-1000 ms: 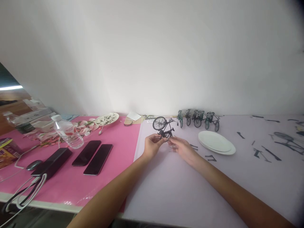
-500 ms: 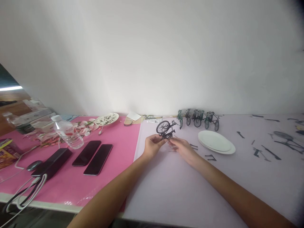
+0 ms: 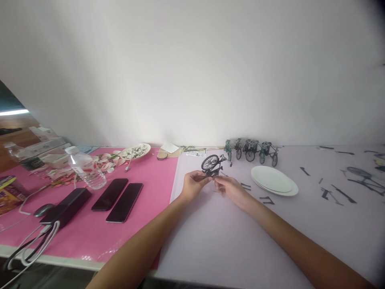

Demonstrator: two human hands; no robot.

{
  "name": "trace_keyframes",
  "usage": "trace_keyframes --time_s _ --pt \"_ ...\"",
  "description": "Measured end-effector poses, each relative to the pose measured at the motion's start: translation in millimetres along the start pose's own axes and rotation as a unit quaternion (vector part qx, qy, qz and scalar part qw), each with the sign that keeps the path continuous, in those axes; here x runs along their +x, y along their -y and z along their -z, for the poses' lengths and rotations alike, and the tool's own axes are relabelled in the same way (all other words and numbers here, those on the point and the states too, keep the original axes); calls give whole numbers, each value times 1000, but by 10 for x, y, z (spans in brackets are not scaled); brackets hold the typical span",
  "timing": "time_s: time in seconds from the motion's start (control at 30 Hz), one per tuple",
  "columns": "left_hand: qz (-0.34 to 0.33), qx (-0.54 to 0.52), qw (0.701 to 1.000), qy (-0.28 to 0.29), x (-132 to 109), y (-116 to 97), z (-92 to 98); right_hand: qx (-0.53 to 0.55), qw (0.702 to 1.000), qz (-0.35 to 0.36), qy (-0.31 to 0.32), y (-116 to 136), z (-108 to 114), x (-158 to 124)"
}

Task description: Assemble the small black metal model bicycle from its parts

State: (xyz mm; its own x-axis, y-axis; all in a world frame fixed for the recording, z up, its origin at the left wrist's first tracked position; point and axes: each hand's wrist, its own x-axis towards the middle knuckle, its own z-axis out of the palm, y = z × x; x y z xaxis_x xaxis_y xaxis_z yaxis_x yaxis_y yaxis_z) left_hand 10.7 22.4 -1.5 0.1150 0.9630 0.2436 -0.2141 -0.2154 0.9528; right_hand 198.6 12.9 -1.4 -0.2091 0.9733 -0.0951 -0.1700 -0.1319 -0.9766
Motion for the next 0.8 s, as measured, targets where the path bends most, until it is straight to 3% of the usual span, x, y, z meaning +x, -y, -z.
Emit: trace_keyframes --time_s 0.23,0.8 --pt "12 -15 1000 -8 -1 -14 -17 62 997 -19 33 0 14 -7" --pt "11 -1 1000 20 6 39 2 63 998 -26 7 -34 -45 -25"
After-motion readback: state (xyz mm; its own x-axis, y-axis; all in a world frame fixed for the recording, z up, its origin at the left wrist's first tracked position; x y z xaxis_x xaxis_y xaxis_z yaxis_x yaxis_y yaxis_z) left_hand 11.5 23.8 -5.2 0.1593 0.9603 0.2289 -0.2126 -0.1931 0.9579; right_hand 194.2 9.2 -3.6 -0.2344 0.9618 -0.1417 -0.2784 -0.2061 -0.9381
